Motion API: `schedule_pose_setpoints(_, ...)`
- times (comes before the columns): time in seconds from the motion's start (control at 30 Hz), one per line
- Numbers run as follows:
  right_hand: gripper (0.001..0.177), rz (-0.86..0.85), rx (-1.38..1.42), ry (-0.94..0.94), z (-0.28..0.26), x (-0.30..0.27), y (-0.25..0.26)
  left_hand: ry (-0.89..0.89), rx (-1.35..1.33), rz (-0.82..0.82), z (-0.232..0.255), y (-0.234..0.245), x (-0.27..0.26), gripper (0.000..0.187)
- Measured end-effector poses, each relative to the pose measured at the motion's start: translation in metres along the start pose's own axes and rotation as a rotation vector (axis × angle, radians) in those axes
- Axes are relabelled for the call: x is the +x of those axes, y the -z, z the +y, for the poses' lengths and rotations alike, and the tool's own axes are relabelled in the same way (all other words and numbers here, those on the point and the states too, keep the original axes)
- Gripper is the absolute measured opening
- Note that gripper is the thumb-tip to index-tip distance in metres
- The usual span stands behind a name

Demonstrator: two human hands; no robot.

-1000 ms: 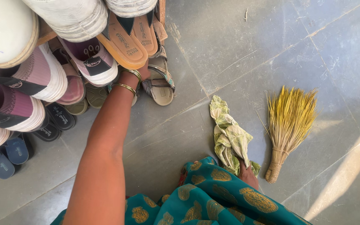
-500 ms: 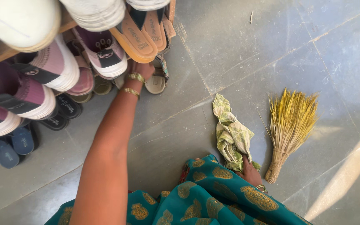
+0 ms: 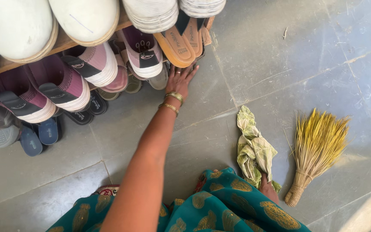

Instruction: The person wipes various shoes and sandals with a cloth and sweeps the floor with a broom. They handle each item individually, wiping surfaces and placing them back on a wooden shoe rack or the floor.

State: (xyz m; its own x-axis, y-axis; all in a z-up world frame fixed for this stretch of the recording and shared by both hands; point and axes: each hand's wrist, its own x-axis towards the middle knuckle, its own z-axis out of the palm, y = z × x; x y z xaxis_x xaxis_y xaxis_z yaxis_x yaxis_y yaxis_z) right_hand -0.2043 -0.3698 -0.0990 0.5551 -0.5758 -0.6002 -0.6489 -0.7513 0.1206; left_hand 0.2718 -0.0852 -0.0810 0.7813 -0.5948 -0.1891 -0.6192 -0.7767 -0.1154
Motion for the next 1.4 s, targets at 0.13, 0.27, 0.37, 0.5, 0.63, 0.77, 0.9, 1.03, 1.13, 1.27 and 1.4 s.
schedule_pose_setpoints(0.13,0.097,0.011,0.017,0.039,0.004,0.007,-0.002,0.082,-0.201,-0.01,0.026,0.006,-0.002,0.089)
schedule_pose_setpoints(0.27,0.091,0.043,0.005,0.008,-0.009,0.007,0.007,0.128,-0.5,0.084,0.054,0.018,-0.074,0.084)
schedule_pose_setpoints(0.37,0.09,0.041,0.015,0.074,-0.033,0.004,0.022,0.085,-0.476,-0.072,0.066,0.026,-0.152,0.09)
schedule_pose_setpoints(0.5,0.088,0.072,0.039,0.241,-0.075,0.005,0.071,0.146,-0.496,-0.287,0.041,0.042,-0.224,0.082)
schedule_pose_setpoints(0.63,0.087,0.099,-0.001,0.419,-0.086,-0.004,0.134,0.066,-0.311,-0.508,-0.01,0.082,-0.274,0.048)
schedule_pose_setpoints(0.77,0.086,0.16,0.005,0.596,-0.119,-0.011,0.18,-0.05,0.017,-0.68,-0.052,0.159,-0.34,0.04)
schedule_pose_setpoints(0.9,0.085,0.211,0.075,0.741,-0.143,-0.023,0.212,0.006,-0.24,-0.645,-0.119,0.212,-0.413,0.063)
schedule_pose_setpoints(1.03,0.085,0.292,0.185,0.859,-0.179,-0.029,0.263,0.154,-0.372,-0.559,-0.199,0.192,-0.469,0.068)
schedule_pose_setpoints(1.13,0.095,0.096,-0.116,0.993,-0.216,-0.049,0.279,0.374,-0.364,-0.508,-0.241,0.124,-0.5,0.069)
schedule_pose_setpoints(1.27,0.108,-0.541,-0.665,0.737,-0.263,-0.067,0.289,0.376,-0.559,-0.561,-0.273,0.011,-0.49,0.072)
schedule_pose_setpoints(1.4,0.075,-0.27,-0.987,1.221,-0.355,-0.052,0.249,0.475,-0.629,-0.521,-0.278,-0.072,-0.444,0.076)
